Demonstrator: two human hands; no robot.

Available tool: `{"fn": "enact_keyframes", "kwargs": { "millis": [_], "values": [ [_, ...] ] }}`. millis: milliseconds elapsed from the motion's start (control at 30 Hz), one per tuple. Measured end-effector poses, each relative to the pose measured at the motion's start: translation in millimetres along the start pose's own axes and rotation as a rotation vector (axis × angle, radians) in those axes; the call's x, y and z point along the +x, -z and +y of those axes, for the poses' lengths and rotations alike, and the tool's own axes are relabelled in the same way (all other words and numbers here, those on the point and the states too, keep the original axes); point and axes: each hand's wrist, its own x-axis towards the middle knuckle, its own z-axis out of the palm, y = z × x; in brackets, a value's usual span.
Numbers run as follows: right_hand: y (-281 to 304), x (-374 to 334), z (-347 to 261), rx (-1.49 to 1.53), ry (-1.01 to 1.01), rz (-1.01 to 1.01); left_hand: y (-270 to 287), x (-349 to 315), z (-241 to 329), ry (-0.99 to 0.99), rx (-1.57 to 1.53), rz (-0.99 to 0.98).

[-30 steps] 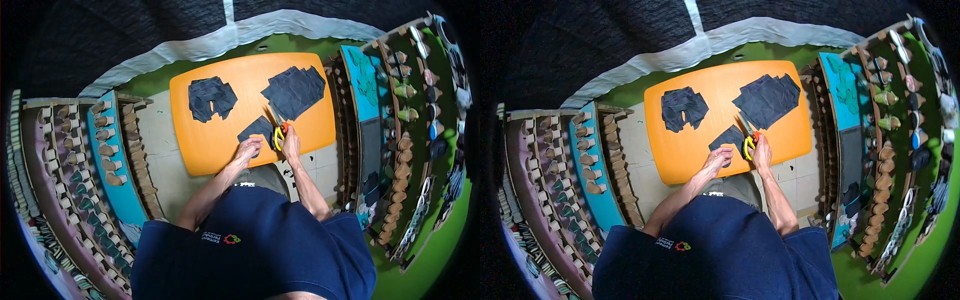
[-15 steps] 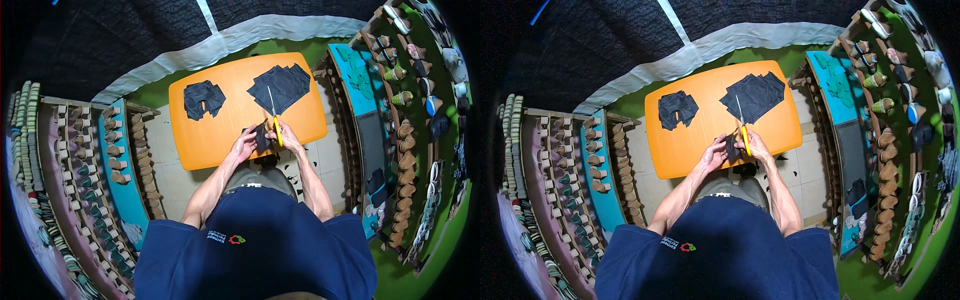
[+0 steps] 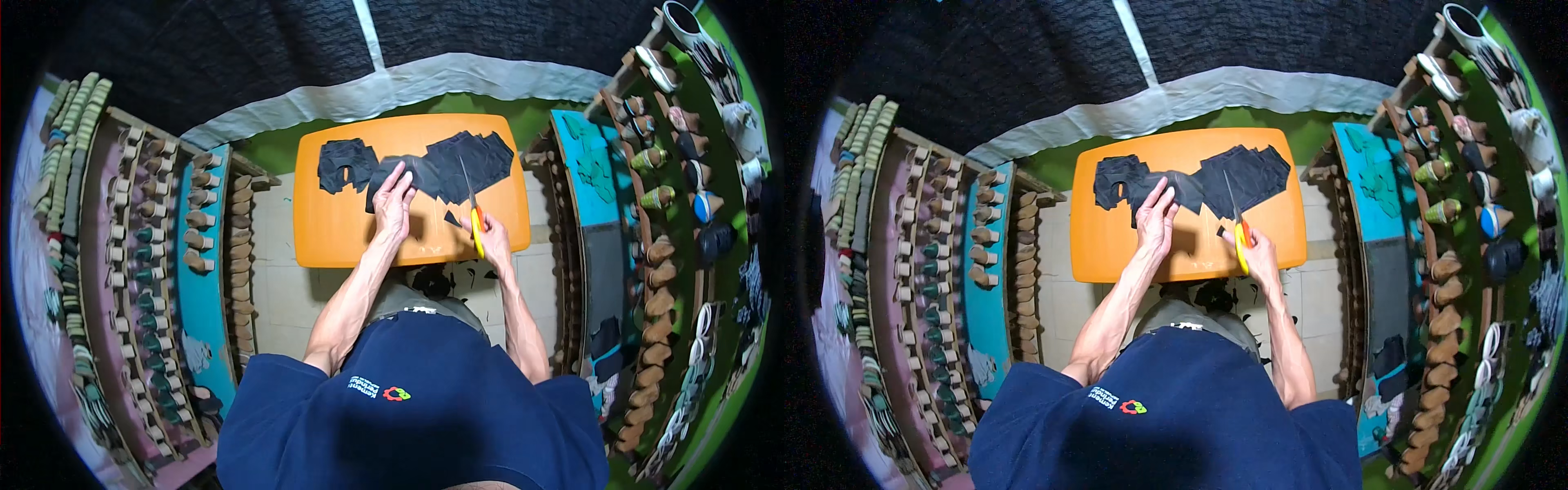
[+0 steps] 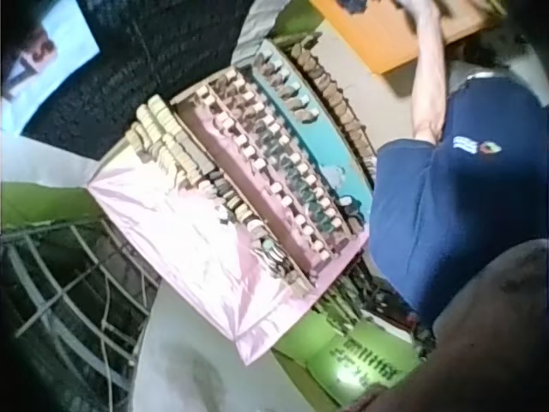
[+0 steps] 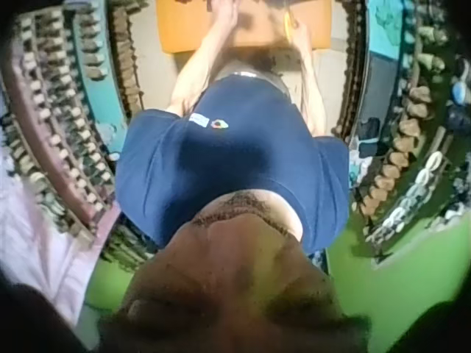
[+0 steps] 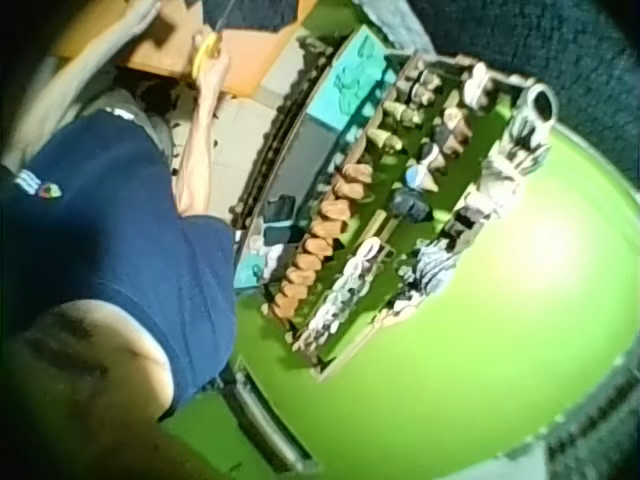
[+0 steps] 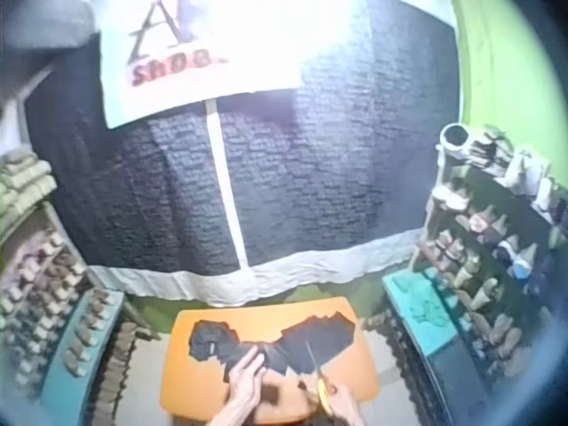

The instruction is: The person uses yellow-handled scissors to cut black fabric pieces on an orange table. They repeatedly pick up fabric, cut along edges, and place the cut pieces back on the table.

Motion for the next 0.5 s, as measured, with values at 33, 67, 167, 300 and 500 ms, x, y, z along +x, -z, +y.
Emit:
{"fn": "enact_keyframes", "kwargs": {
  "millis": [33,67,167,300,500],
  "values": [
    [-8.7,-12.5,7.9,0.036,0.065,-0.010,-9.6,-1.4,5.5,-0.041,-0.041,-0.023],
    [-17.2,-24.6,16.8,0.072,0.123,-0.015,-29.6,-9.7,14.9,-0.069,-0.074,-0.027],
    [-37.7,-55.4,19.3,0.005,0.201,-0.189,-39.4,-13.8,16.6,-0.113,-0.165,-0.062],
    [-61.8,-59.1,11.7,0.236,0.182,-0.316,-34.6,-19.1,9.6,-0.142,-0.185,-0.089],
    [-64.6,-55.1,-28.7,0.334,0.139,-0.274,-29.6,-39.5,8.4,-0.148,-0.117,-0.057]
  ]
}}
